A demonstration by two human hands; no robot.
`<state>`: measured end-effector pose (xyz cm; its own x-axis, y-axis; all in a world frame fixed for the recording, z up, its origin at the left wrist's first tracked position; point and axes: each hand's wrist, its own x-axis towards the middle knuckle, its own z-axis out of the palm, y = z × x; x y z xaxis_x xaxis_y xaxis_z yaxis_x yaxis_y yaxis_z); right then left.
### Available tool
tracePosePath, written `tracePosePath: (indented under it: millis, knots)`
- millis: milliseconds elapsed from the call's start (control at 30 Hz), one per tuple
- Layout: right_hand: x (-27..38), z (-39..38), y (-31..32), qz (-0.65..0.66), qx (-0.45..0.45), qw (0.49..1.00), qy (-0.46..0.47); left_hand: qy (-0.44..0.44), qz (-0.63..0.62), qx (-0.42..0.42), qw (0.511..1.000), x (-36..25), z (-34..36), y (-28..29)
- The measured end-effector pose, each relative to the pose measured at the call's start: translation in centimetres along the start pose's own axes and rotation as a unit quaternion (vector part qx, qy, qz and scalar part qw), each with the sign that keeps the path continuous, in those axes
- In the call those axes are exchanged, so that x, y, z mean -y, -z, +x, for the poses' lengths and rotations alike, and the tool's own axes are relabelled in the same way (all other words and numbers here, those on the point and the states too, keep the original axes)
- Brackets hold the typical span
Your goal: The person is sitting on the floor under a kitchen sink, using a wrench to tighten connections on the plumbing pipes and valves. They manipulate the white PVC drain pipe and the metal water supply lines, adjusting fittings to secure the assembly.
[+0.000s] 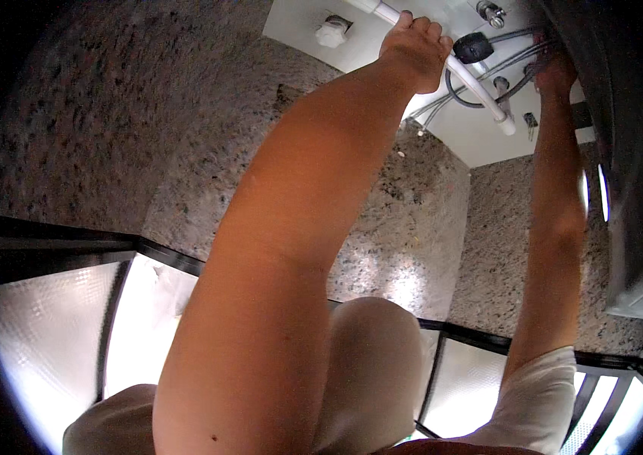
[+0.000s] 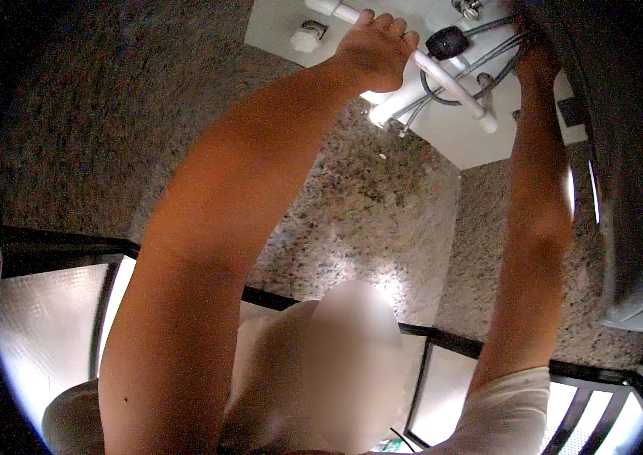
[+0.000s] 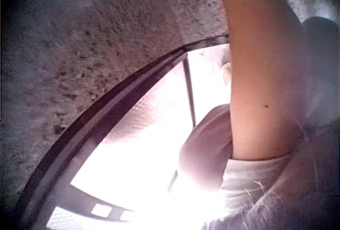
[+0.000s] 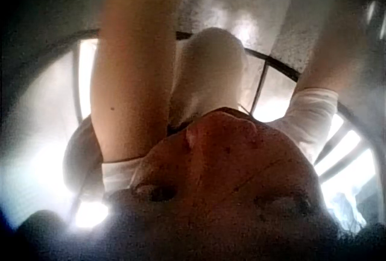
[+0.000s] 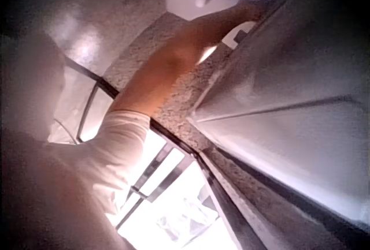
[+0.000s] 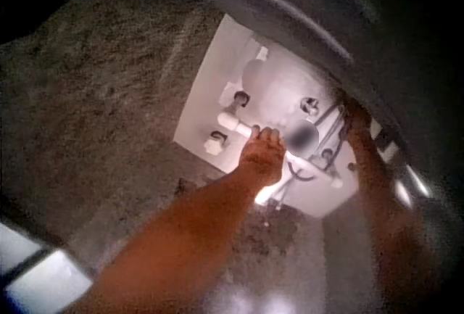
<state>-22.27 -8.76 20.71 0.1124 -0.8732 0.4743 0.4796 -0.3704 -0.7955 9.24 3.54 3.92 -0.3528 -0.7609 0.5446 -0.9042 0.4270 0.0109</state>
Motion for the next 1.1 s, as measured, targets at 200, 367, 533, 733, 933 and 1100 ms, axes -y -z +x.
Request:
tracePosePath:
  millis: [200,367,533,733,933,1100]
  knots:
    - [-0.4,-0.4,-2.2,0.126,0.162,0.961,-0.183,0.009,-0.024,-0.026,0.999,1.0,-1.0,-1.8]
    - [1.4,-1.8,-1.8,0.214,0.052,0.971,-0.092,0.033,-0.061,-0.01,0.998,-0.3,-1.0,-0.7]
    - [3.3,-0.1,-2.4,0.036,0.026,0.997,-0.06,0.039,-0.041,-0.063,0.996,-1.1,-0.8,-1.5]
    - [2.2,0.4,-2.7,-0.158,-0.001,0.987,0.0,0.062,-0.057,-0.062,0.995,-0.8,-1.6,-1.6]
    - [2.0,-0.2,-2.4,-0.274,-0.009,0.961,0.043,0.08,-0.075,-0.063,0.992,-1.4,-1.1,-1.1]
    - [1.6,-0.6,-2.0,-0.318,-0.005,0.946,0.061,0.107,-0.07,-0.061,0.99,-1.4,-0.9,-0.8]
